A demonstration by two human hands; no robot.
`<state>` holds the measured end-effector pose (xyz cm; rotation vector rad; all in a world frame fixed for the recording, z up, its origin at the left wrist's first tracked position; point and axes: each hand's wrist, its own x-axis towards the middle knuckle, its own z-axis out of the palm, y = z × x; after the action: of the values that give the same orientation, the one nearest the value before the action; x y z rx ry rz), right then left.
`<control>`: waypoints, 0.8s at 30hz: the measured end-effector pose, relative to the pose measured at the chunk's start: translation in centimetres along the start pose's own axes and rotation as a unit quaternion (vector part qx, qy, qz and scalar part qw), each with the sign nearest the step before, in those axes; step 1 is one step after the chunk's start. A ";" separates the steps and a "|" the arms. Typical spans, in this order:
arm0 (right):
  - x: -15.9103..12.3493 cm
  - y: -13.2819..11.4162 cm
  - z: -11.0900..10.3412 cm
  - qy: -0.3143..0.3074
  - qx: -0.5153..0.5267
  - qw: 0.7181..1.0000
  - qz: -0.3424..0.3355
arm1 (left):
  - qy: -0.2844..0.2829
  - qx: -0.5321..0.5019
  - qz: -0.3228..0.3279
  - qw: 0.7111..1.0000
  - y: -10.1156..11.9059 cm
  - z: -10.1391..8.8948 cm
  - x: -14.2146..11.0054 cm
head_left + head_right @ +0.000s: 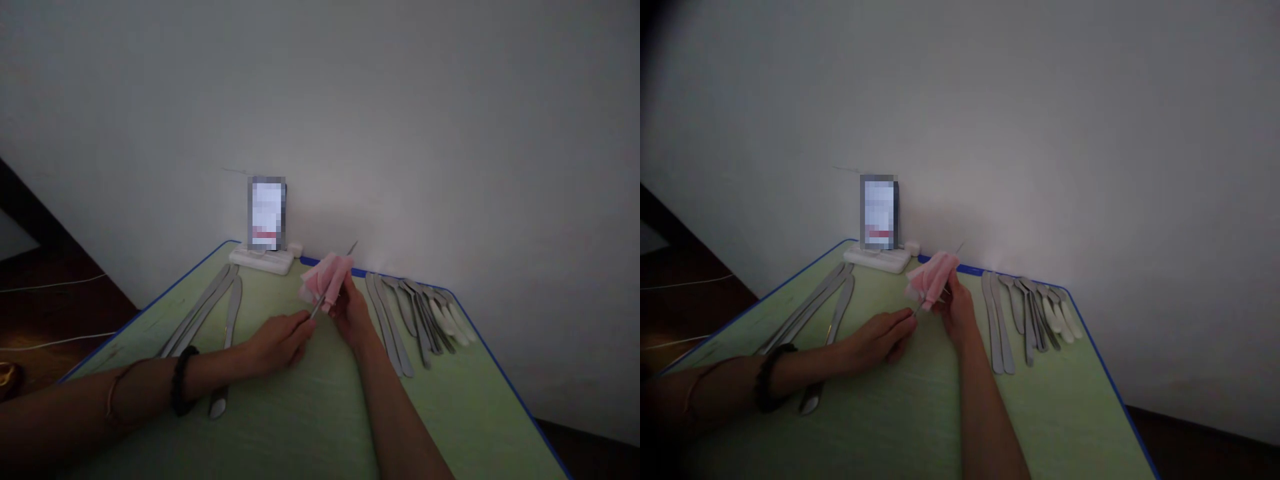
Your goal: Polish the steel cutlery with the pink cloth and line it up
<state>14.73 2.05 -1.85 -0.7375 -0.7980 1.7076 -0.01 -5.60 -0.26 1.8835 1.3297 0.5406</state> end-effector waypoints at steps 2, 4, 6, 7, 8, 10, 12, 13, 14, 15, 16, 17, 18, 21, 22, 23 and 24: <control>0.0 0.2 0.0 -0.029 -0.010 0.999 0.012 | 0.007 0.021 -0.003 1.000 -0.2 0.0 0.1; -0.1 0.4 0.0 -0.049 -0.019 0.999 0.006 | 0.014 0.054 0.001 0.998 -0.3 0.0 0.3; -0.2 0.5 0.1 -0.062 -0.022 0.998 -0.011 | 0.017 0.074 0.004 0.997 -0.3 0.0 0.4; -0.3 0.5 0.2 -0.066 -0.022 0.997 -0.017 | 0.016 0.078 0.000 0.997 -0.2 0.0 0.4; -0.3 0.5 0.2 -0.068 -0.020 0.997 -0.019 | 0.016 0.081 -0.005 0.997 -0.1 0.0 0.4; -0.3 0.5 0.2 -0.064 -0.008 0.998 -0.014 | 0.011 0.086 -0.014 0.996 0.2 0.0 0.4; -0.2 0.5 0.1 -0.054 0.012 0.998 -0.004 | 0.012 0.095 -0.017 0.995 0.3 0.0 0.4; -0.1 0.5 0.0 -0.049 0.020 0.999 -0.002 | 0.014 0.097 -0.015 0.995 0.2 0.1 0.4; -0.1 0.5 -0.1 -0.044 0.027 0.999 -0.001 | 0.016 0.096 -0.011 0.995 0.1 0.1 0.5; 0.0 0.5 -0.2 -0.041 0.031 0.999 -0.001 | 0.018 0.095 -0.005 0.995 0.0 0.1 0.5; 0.1 0.5 -0.3 -0.038 0.031 0.999 0.000 | 0.017 0.095 0.005 0.995 0.0 0.2 0.5; 0.2 0.4 -0.3 -0.037 0.030 0.999 0.001 | 0.014 0.095 0.013 0.995 0.0 0.2 0.5; 0.2 0.3 -0.4 -0.037 0.027 0.999 0.002 | 0.010 0.097 0.016 0.995 0.1 0.1 0.5; 0.3 0.2 -0.4 -0.038 0.012 0.999 -0.002 | 0.005 0.111 -0.008 0.994 0.7 0.0 0.3; 0.3 0.2 -0.4 -0.040 0.002 0.999 -0.005 | 0.004 0.113 -0.017 0.993 0.9 0.0 0.2; 0.2 0.2 -0.4 -0.043 -0.011 0.999 -0.008 | 0.003 0.114 -0.023 0.993 1.1 -0.1 0.1; 0.2 0.3 -0.3 -0.046 -0.026 0.999 -0.012 | 0.004 0.116 -0.023 0.993 1.1 -0.1 0.1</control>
<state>14.75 2.22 -2.31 -0.6868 -0.9145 1.7144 0.66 -5.68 0.68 2.0316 1.4916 0.3831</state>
